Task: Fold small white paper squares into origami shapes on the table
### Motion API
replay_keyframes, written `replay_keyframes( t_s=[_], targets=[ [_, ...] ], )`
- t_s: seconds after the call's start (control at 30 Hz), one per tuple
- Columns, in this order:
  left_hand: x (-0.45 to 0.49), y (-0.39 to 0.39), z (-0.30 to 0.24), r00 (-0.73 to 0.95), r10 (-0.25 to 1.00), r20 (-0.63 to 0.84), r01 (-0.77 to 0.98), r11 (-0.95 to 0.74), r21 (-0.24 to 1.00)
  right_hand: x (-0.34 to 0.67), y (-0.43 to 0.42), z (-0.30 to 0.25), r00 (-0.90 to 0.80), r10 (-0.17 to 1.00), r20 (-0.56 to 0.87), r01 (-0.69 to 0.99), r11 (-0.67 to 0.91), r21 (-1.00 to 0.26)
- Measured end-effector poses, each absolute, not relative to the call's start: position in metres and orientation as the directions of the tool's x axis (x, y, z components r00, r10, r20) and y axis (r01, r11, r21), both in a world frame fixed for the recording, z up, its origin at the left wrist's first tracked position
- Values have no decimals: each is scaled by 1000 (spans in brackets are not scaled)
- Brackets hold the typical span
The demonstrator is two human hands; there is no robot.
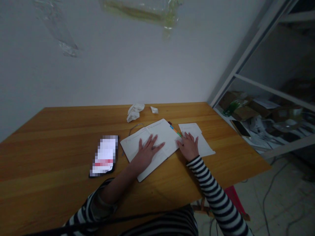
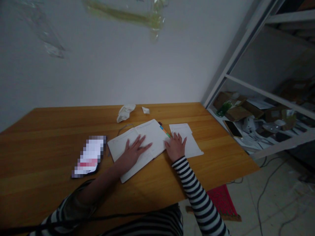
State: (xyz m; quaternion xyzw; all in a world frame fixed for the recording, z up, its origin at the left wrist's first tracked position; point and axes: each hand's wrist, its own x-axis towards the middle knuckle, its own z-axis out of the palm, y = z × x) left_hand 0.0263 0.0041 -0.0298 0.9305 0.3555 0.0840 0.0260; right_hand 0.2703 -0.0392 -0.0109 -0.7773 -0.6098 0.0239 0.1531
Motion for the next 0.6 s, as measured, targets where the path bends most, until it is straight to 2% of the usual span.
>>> replay_keyframes(
  t_s=[0.13, 0.27, 0.33, 0.4, 0.47, 0.5, 0.53, 0.6],
  targets=[
    [27, 4, -28, 728, 673, 129, 663, -740, 113, 267, -42, -12, 270, 938, 219, 929, -194, -316],
    [28, 4, -30, 726, 673, 142, 665, -739, 108, 266, -44, -8, 244, 913, 328, 919, -109, -380],
    [28, 4, -32, 713, 682, 163, 673, -731, 114, 266, -44, -5, 235, 891, 389, 881, -26, -473],
    [28, 4, -32, 703, 686, 188, 670, -727, 149, 263, -43, -4, 254, 877, 408, 777, 66, -626],
    [29, 4, -29, 692, 682, 236, 635, -731, 250, 258, -42, -2, 290, 868, 404, 651, 131, -748],
    [30, 3, -27, 675, 685, 273, 603, -726, 331, 254, -42, -1, 303, 860, 411, 621, 149, -770],
    [31, 2, -24, 643, 698, 316, 561, -710, 426, 250, -43, 1, 304, 847, 435, 631, 163, -758],
    [34, 1, -18, 538, 754, 376, 450, -634, 629, 241, -47, 6, 249, 821, 515, 741, 181, -646]
  ],
)
